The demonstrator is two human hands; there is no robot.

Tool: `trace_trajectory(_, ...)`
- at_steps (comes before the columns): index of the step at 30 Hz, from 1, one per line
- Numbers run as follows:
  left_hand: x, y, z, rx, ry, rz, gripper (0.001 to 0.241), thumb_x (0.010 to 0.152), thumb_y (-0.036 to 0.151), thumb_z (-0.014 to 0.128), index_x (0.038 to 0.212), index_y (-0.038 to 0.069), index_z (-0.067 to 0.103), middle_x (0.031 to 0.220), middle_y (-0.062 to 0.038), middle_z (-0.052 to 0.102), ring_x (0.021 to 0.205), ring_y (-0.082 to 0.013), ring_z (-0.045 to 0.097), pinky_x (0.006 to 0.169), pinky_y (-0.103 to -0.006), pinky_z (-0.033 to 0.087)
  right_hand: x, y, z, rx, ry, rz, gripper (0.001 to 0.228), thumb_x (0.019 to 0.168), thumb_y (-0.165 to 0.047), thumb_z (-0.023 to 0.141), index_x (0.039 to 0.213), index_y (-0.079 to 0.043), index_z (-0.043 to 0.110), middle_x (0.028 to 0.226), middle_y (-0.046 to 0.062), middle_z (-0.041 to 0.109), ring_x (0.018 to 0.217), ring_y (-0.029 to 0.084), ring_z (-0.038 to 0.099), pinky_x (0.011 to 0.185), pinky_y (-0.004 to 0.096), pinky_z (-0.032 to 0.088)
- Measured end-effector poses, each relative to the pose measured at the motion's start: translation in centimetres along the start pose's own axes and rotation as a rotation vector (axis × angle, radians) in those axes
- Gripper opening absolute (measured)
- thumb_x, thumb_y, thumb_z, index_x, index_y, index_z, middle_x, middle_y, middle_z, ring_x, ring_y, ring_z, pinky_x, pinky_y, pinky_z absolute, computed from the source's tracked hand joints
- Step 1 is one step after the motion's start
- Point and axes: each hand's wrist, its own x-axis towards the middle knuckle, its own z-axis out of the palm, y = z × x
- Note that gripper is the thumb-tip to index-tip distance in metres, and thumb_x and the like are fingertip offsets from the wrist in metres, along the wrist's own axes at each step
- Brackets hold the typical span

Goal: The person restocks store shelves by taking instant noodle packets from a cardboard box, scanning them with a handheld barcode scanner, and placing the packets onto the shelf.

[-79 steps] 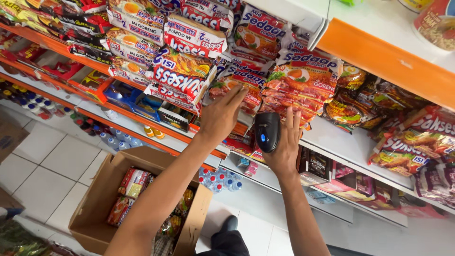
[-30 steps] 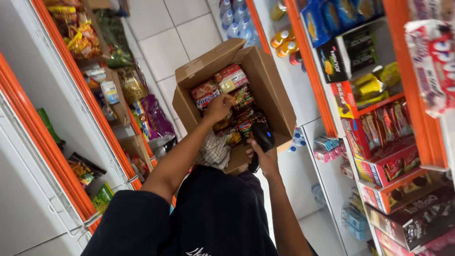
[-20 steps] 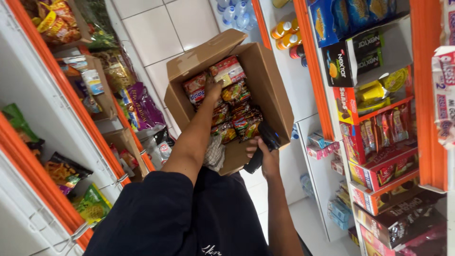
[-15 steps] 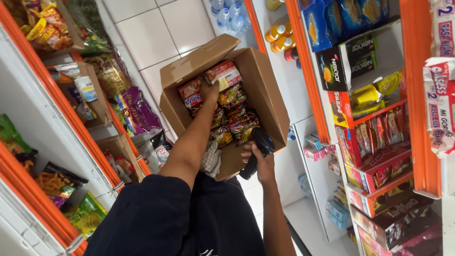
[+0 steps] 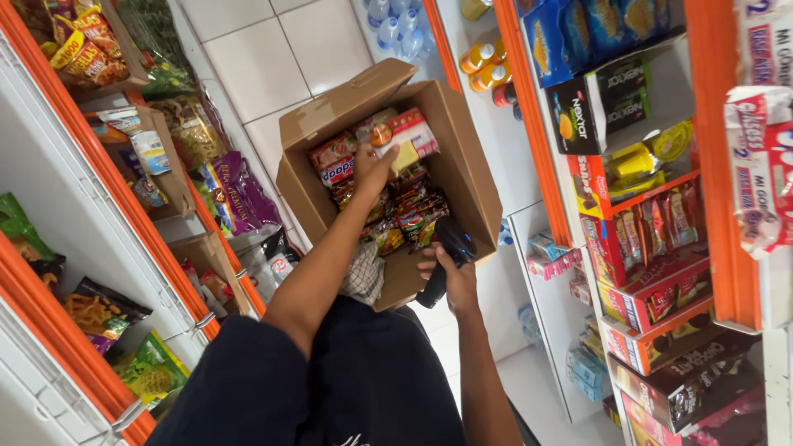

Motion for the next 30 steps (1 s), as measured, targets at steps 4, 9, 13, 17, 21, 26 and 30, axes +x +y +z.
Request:
trace_trajectory(4, -6.5, 3.4, -4.0, -0.377, -0.302, -0.121, 0.039, 0.090, 0.016, 0.077, 0.116, 0.004, 0.050, 0.099, -0.015, 0.075, 0.084, -0.0183, 0.073, 0.067, -0.0311, 0.059, -0.3, 0.4, -0.3, 0.031, -0.001, -0.017, 0.042, 0.097, -0.023, 0.065, 0.126, 0.007, 0.061, 0.108, 0.020, 0.073, 0.082, 0.027, 0.074, 0.070, 0.039, 0.064)
trace_trajectory(9, -13.2, 9.3, -7.8, -0.525, -0.642, -0.055, 0.042, 0.088, 0.011, 0.078, 0.117, 0.007, 0.047, 0.102, -0.015, 0.076, 0.087, -0.0181, 0.075, 0.073, -0.0300, 0.063, -2.5, -2.1, -1.0, 0.208, 0.065, -0.224, 0.037, 0.102, -0.025, 0.062, 0.129, 0.000, 0.057, 0.108, 0.016, 0.072, 0.086, 0.022, 0.071, 0.067, 0.034, 0.056)
trace_trajectory(13, -16.9, 12.9, -8.2, -0.381, -0.861, 0.052, 0.047, 0.091, 0.009, 0.079, 0.126, 0.005, 0.048, 0.107, -0.010, 0.074, 0.089, -0.0134, 0.070, 0.073, -0.0247, 0.057, -6.5, -6.2, -2.4, 0.398, 0.063, -0.480, 0.036, 0.098, -0.017, 0.064, 0.131, -0.008, 0.057, 0.111, 0.004, 0.065, 0.092, 0.016, 0.067, 0.076, 0.033, 0.059)
trace_trajectory(17, -20.8, 16.3, -7.1, -0.080, -0.872, 0.169, 0.049, 0.092, 0.008, 0.079, 0.132, 0.003, 0.050, 0.099, -0.011, 0.069, 0.072, -0.0131, 0.055, 0.061, -0.0256, 0.043, -10.5, -9.3, -4.7, 0.404, 0.046, -0.563, 0.036, 0.092, 0.005, 0.073, 0.124, -0.003, 0.059, 0.110, 0.005, 0.064, 0.103, 0.014, 0.064, 0.090, 0.030, 0.056)
trace_trajectory(21, -25.4, 18.6, -5.4, -0.329, -1.004, 0.134, 0.053, 0.086, 0.007, 0.074, 0.129, 0.010, 0.043, 0.112, -0.007, 0.071, 0.097, -0.0098, 0.069, 0.080, -0.0243, 0.056, -13.5, -11.5, -7.6, 0.175, 0.169, -0.577, 0.038, 0.085, 0.011, 0.076, 0.118, -0.002, 0.062, 0.098, 0.008, 0.064, 0.082, 0.018, 0.061, 0.069, 0.035, 0.052)
trace_trajectory(26, -28.6, 17.1, -2.6, -0.434, -1.007, 0.139, 0.031, 0.104, 0.018, 0.067, 0.124, 0.007, 0.045, 0.120, -0.008, 0.068, 0.106, -0.0108, 0.065, 0.092, -0.0272, 0.054, -16.6, -11.3, -10.7, 0.308, 0.158, -0.712, 0.042, 0.084, 0.013, 0.077, 0.119, -0.004, 0.061, 0.103, 0.003, 0.063, 0.097, 0.014, 0.062, 0.088, 0.032, 0.053)
trace_trajectory(30, -31.1, 16.0, -1.1, -0.540, -1.056, 0.105, 0.029, 0.106, 0.018, 0.068, 0.122, 0.008, 0.045, 0.115, -0.008, 0.068, 0.105, -0.0137, 0.065, 0.091, -0.0302, 0.054, -18.7, -10.6, -13.1, 0.553, 0.045, -0.735, 0.040, 0.086, 0.014, 0.076, 0.118, -0.004, 0.060, 0.104, 0.006, 0.065, 0.101, 0.017, 0.063, 0.094, 0.034, 0.055)
